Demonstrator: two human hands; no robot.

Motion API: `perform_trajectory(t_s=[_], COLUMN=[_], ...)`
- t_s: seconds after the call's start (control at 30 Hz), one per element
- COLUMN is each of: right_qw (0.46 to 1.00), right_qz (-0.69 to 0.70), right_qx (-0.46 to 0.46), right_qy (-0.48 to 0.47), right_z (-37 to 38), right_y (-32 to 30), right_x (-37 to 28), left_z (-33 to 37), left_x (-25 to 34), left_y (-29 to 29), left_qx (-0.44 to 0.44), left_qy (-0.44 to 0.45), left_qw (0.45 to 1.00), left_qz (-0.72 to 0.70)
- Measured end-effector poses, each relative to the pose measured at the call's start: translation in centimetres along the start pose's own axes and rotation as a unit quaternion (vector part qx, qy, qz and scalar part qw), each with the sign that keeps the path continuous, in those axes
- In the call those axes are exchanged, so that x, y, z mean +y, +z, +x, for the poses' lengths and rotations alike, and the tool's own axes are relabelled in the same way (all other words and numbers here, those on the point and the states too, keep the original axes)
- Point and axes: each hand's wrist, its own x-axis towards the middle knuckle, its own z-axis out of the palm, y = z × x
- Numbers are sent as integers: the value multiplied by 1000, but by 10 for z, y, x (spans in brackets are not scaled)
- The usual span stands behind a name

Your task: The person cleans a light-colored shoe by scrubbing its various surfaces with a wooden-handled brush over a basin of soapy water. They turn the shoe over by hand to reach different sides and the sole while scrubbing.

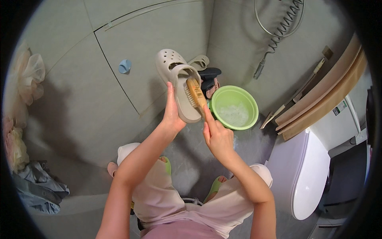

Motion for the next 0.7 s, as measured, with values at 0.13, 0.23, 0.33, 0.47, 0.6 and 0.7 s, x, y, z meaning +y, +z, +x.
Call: perform_trajectory(t_s=[0.13,0.23,0.33,0.47,0.6,0.7], right_qw=[997,997,1000,998,998,999], right_qz=[59,31,8,29,-37,-17], right_qx=[-40,-64,-17,-55,19,-24], right_qy=[-7,12,-1,-33,-40,-30], right_z=[-24,-20,-7,-29,-6,-18], right_y=[-5,-10,-1,-9,-2,-7], right_x=[-25,-13,2,-22,12,-5], left_z=[-8,-10,-10,-21,-16,-15], left_x=[10,10,14,27,10,11], left_y=[10,5,17,11,18,7], left_qx=[20,32,36,18,-8,-9], left_qy=[-10,-28,26,-5,3,-38], left_qw=[1000,999,999,999,1000,998], left_qz=[-3,1,10,29,19,41])
